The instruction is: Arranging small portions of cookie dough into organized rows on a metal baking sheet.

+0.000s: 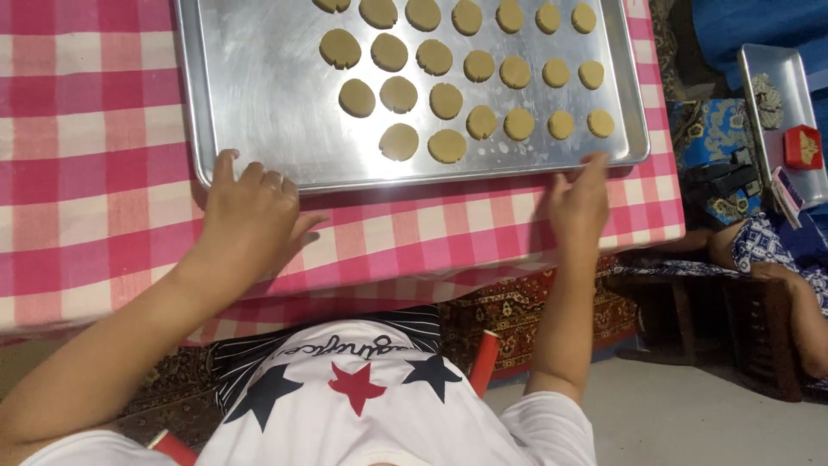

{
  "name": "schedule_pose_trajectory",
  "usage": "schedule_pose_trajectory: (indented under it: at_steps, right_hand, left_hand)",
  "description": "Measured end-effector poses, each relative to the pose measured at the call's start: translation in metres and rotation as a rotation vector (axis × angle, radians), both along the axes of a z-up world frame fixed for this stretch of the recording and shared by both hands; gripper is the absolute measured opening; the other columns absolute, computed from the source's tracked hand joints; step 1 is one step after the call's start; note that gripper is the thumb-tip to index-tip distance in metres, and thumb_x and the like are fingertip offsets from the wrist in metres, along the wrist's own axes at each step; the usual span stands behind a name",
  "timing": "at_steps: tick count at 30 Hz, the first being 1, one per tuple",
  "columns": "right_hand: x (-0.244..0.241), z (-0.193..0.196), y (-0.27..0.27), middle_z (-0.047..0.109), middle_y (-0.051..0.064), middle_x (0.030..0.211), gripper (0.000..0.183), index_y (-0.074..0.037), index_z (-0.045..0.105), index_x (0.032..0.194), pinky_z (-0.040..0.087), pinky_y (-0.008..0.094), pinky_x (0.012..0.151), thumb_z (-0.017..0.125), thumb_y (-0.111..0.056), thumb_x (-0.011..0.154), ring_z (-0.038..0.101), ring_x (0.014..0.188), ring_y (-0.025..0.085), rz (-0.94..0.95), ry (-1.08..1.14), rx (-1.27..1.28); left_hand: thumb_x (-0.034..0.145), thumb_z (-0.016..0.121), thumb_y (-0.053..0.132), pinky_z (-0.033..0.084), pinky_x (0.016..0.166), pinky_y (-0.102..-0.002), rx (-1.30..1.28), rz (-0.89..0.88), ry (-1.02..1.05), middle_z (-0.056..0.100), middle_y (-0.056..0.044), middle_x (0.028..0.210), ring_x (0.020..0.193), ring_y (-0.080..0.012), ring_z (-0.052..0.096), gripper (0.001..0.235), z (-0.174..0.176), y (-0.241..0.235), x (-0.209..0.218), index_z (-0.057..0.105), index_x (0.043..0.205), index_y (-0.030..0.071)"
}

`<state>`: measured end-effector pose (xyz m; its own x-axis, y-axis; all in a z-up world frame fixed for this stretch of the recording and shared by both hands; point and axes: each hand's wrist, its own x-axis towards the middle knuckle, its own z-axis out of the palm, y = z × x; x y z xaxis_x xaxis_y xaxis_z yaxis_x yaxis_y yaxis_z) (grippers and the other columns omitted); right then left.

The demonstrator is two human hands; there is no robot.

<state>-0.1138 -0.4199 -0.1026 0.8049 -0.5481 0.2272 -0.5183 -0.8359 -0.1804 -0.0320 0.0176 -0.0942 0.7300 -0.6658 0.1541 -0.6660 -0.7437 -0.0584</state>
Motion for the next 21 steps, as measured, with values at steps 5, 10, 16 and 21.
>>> schedule_pose_trajectory:
  at_steps: [5,10,16,21]
  right_hand:
    - [-0.020,0.010,0.070,0.074,0.021,0.096,0.032,-0.008,0.034,0.126,0.058,0.053,0.067,0.057,-0.009,0.104,0.075,0.081,0.041,0.334,-0.008,0.462]
    - [-0.027,-0.002,0.077,0.070,0.019,0.106,0.044,-0.013,0.029,0.128,0.059,0.051,0.080,0.064,-0.022,0.104,0.073,0.095,0.040,0.345,0.015,0.627]
    - [-0.031,0.009,0.068,0.057,0.027,0.108,0.053,-0.009,0.030,0.125,0.054,0.059,0.089,0.072,-0.027,0.100,0.064,0.108,0.054,0.285,0.023,0.571]
    - [-0.009,0.008,0.040,0.054,0.028,0.105,0.056,-0.010,0.033,0.123,0.050,0.061,0.087,0.077,-0.022,0.092,0.061,0.102,0.056,0.394,0.059,0.523]
  left_hand:
    - [0.085,0.071,0.055,0.042,0.102,-0.058,-0.032,-0.071,-0.006,0.068,-0.009,0.065,0.071,-0.0249,0.068,0.049,-0.008,-0.016,-0.021,0.077,0.082,0.007]
    - [0.082,0.073,0.051,0.040,0.103,-0.062,-0.110,-0.311,0.116,0.069,-0.016,0.060,0.067,-0.0307,0.068,0.051,-0.011,-0.053,-0.063,0.077,0.077,0.000]
    - [0.083,0.076,0.053,0.042,0.099,-0.062,-0.223,-0.530,0.170,0.068,-0.018,0.059,0.063,-0.0322,0.067,0.056,-0.024,-0.106,-0.104,0.076,0.072,-0.001]
    - [0.078,0.078,0.051,0.047,0.087,-0.057,-0.329,-0.587,0.203,0.065,-0.016,0.056,0.055,-0.0319,0.065,0.050,-0.027,-0.147,-0.113,0.076,0.070,0.002]
